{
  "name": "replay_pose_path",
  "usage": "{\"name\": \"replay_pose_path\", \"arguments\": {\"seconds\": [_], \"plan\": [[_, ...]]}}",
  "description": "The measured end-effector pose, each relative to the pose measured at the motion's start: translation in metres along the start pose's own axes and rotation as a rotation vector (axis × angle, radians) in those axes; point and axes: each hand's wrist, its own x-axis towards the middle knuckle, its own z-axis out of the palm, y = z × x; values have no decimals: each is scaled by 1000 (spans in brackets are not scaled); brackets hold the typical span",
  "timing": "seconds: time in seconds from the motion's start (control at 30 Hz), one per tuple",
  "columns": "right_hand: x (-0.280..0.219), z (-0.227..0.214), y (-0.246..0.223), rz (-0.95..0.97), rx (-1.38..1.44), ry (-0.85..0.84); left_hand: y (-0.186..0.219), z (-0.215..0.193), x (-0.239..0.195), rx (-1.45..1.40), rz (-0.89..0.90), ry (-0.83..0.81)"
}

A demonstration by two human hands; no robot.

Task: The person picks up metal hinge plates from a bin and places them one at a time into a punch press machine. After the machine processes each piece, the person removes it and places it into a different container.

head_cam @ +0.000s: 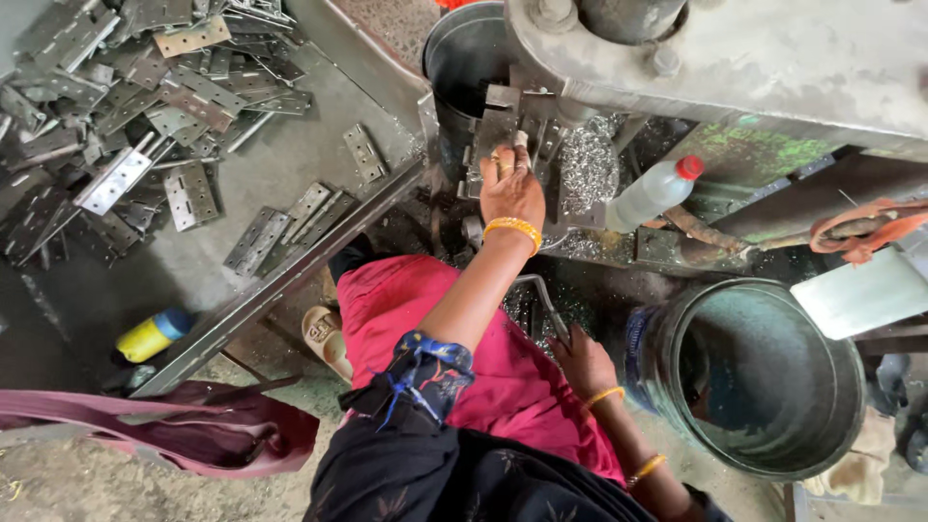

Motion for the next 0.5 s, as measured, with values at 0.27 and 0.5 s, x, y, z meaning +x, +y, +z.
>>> {"name": "replay_pose_path", "arguments": {"seconds": [0.27,0.5], "plan": [[7,-41,-3,-82,-106,41,-6,1,11,-33,-3,-101],[7,10,8,14,129,-51,1,20,24,-33,-31,32]]}}
